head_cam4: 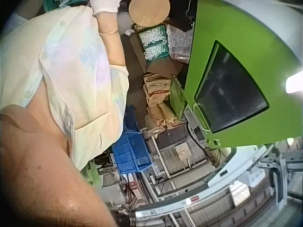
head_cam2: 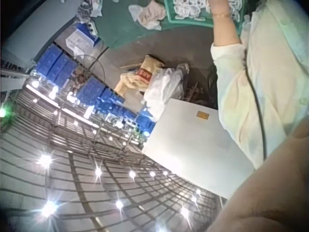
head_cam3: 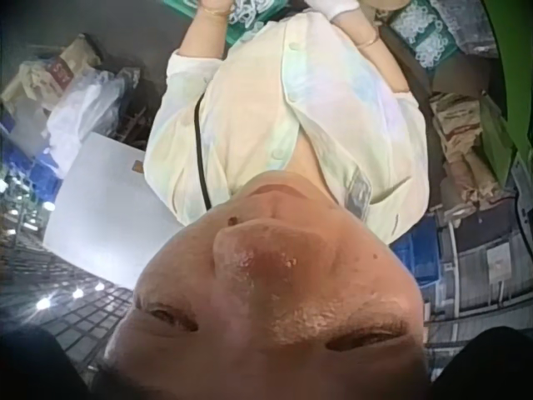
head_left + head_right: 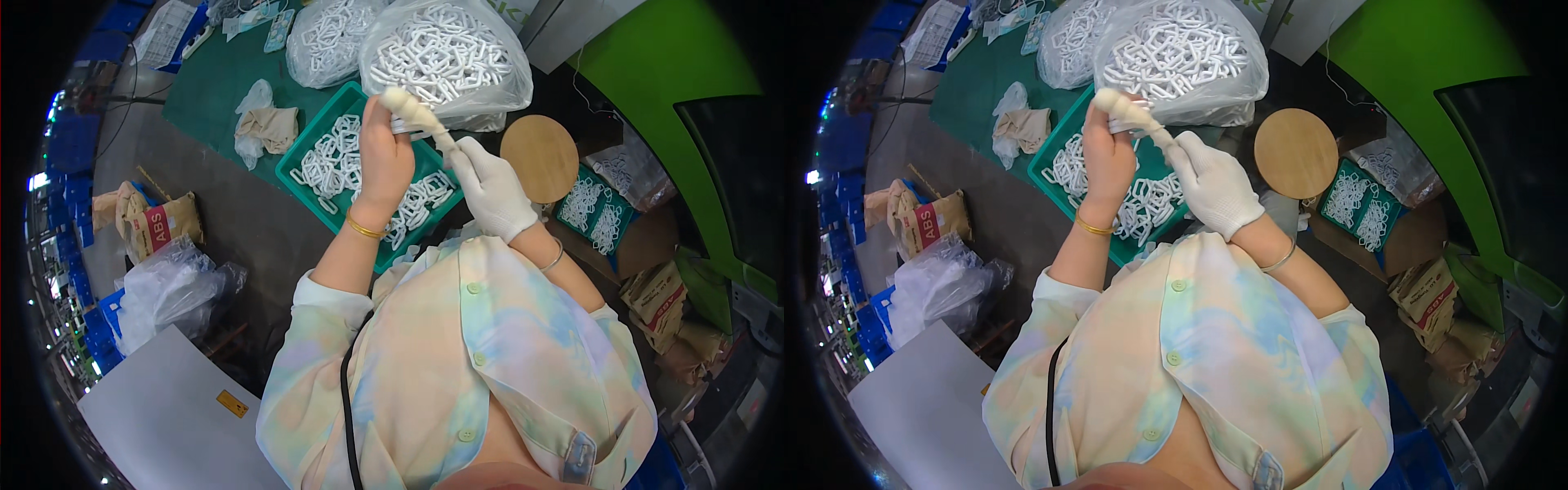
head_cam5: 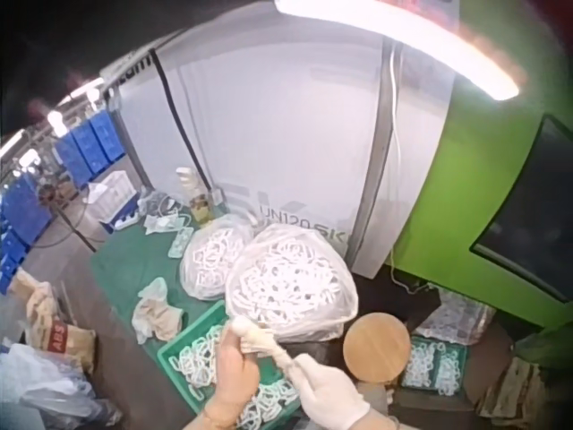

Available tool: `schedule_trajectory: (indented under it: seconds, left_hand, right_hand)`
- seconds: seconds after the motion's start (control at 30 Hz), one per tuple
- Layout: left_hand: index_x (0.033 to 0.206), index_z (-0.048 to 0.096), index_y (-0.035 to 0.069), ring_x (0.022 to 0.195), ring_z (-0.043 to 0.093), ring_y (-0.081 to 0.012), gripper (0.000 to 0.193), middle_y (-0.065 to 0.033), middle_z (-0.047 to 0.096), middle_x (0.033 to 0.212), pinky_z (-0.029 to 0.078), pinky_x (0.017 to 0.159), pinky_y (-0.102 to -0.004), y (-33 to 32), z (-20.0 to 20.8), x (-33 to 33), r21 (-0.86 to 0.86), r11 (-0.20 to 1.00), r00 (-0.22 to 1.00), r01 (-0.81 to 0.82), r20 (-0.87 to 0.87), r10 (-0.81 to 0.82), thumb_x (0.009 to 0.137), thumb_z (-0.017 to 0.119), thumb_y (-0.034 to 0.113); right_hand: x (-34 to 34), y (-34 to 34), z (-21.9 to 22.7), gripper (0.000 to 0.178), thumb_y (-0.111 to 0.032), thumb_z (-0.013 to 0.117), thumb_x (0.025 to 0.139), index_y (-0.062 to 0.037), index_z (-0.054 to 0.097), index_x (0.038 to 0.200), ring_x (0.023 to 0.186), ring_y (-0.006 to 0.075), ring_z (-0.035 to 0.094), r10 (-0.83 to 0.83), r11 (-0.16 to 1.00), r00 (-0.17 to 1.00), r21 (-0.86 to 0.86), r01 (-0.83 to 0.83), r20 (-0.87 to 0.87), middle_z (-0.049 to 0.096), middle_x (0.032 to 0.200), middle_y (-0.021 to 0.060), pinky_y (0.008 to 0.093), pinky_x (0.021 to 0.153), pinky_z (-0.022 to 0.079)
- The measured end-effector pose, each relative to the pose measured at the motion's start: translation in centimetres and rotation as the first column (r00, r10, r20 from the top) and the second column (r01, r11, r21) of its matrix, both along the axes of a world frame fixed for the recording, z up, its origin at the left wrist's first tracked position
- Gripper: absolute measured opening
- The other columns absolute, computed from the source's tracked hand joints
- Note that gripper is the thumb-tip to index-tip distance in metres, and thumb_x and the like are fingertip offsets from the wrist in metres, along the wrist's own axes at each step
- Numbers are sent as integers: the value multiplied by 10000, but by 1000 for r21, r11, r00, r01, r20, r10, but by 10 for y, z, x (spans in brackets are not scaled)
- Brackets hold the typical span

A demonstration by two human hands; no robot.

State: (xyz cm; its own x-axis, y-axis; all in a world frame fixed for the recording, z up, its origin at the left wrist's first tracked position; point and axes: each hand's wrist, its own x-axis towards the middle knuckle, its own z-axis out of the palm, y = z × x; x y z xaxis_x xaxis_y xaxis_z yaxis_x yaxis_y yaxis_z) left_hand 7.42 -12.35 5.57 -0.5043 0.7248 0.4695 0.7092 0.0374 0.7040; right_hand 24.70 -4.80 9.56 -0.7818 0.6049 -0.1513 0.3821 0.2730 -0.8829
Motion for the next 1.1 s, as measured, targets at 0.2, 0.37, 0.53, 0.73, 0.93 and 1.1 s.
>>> schedule_trajectory:
  seconds: [0.2, 0.37, 0.53, 0.73, 0.93, 1.1]
  left_hand:
    - [1198, 554, -8, 908, 661, -172, 326, -96, 634, 1096, 559, 804, -313, 9, 39, 31, 285, 958, 499, 24, 827, -258, 944, 362, -79]
    - [1283, 522, -1, 1008, 627, -153, 333, -77, 621, 1129, 520, 870, -268, 15, 33, 55, 231, 969, -220, -86, 944, -244, 957, 460, -30]
    - [1159, 567, -8, 973, 639, -187, 276, -99, 637, 1050, 528, 829, -321, 16, 23, 33, 4, 994, 768, 105, 635, -83, 886, 603, 13]
    - [1071, 617, -12, 886, 645, -204, 164, -88, 646, 908, 512, 750, -350, 14, 18, 17, -117, 965, 689, 237, 720, -82, 945, 555, 73]
    - [1151, 579, -17, 745, 556, -169, 230, -75, 609, 862, 477, 684, -296, 15, 2, 0, 325, 941, -427, 96, 867, -256, 1006, 513, 149]
    - [1224, 549, 34, 799, 553, -185, 258, -72, 616, 903, 485, 740, -309, 21, 11, 17, 448, 894, -665, 7, 670, -330, 993, 538, 150]
  right_hand:
    - [-1, 6, -8, 164, -178, 587, 967, -26, 591, 1028, 650, 89, 479, -321, 943, 906, -180, 280, -277, 549, 723, 28, 270, 601, 415]
    - [-9, 12, 19, 242, -215, 681, 903, -28, 589, 1026, 627, 74, 436, -187, 977, 948, -152, 151, -258, 503, 691, 8, 262, 575, 394]
    - [-1, 28, 14, 305, -279, 701, 890, -23, 568, 990, 656, 83, 470, -50, 998, 998, -51, 47, -50, 530, 707, 30, 293, 601, 420]
    - [1, 28, 13, 202, -232, 554, 997, -31, 568, 1003, 652, 223, 545, -45, 999, 987, -20, 42, -157, 556, 727, 127, 356, 648, 453]
    - [18, 13, 0, 175, -272, 497, 1015, -111, 520, 952, 711, 411, 622, 109, 946, 994, 308, -99, -16, 627, 759, 170, 516, 597, 464]
    - [8, 20, 6, 168, -262, 554, 984, -94, 559, 994, 752, 412, 650, -186, 948, 979, 248, 200, -79, 651, 757, 186, 495, 632, 503]
